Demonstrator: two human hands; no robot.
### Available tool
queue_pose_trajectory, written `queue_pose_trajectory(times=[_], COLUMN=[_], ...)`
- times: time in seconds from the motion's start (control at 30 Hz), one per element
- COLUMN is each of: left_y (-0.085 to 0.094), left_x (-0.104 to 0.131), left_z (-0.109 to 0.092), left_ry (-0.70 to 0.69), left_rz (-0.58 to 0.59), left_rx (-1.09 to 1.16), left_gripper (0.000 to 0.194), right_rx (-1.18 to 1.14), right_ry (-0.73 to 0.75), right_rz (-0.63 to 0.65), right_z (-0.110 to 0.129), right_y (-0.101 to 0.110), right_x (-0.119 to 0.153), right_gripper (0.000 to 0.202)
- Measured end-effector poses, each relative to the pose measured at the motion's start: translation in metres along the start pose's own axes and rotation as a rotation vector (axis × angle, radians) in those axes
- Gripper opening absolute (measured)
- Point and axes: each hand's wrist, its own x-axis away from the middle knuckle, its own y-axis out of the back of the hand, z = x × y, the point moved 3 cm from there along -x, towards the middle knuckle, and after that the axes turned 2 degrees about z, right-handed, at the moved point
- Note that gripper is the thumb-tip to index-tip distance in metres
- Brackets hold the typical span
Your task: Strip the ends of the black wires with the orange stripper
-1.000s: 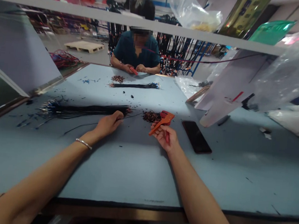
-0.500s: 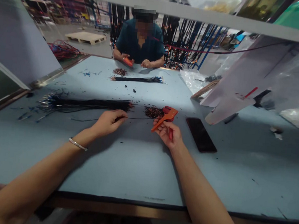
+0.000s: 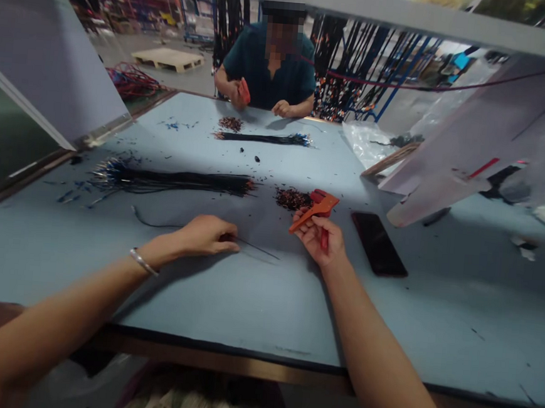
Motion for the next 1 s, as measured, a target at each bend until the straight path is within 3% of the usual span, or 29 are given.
queue_pose_trajectory(times=[0.07, 0.17, 0.27, 0.4, 0.47, 0.57, 0.73, 0.83, 1.0], left_y=[0.002, 0.014, 0.026, 0.032, 0.03, 0.022, 0.014, 0.017, 0.021], left_x=[-0.025, -0.056, -0.065, -0.041, -0.027, -0.02, -0.047, -0.066, -0.066], left_z=[-0.003, 0.002, 0.012, 0.027, 0.031, 0.035, 0.024, 0.011, -0.008], left_ry=[0.051, 0.223, 0.283, 0.189, 0.088, 0.07, 0.183, 0.21, 0.121], left_rz=[-0.101, -0.352, -0.466, -0.475, -0.404, -0.319, -0.295, -0.363, -0.472], left_rx=[-0.093, -0.126, -0.035, 0.008, -0.001, -0.005, -0.042, -0.058, 0.008], left_gripper=[0.032, 0.026, 0.023, 0.025, 0.027, 0.026, 0.025, 0.02, 0.027], right_rx=[-0.007, -0.017, -0.018, -0.023, -0.03, -0.029, -0.028, -0.018, -0.006], right_ry=[-0.002, -0.003, 0.0, 0.013, 0.018, 0.01, 0.018, 0.01, 0.025], right_rz=[-0.014, -0.03, -0.015, -0.008, -0.011, -0.002, 0.005, 0.02, 0.027], right_z=[0.0, 0.0, 0.0, -0.002, -0.002, -0.004, -0.003, -0.003, -0.003], right_y=[0.0, -0.001, -0.002, -0.002, -0.001, 0.0, 0.0, -0.002, -0.004], right_x=[0.001, 0.004, 0.006, 0.004, 0.002, -0.001, -0.001, -0.001, 0.002], right_gripper=[0.024, 0.024, 0.025, 0.023, 0.023, 0.023, 0.022, 0.021, 0.02])
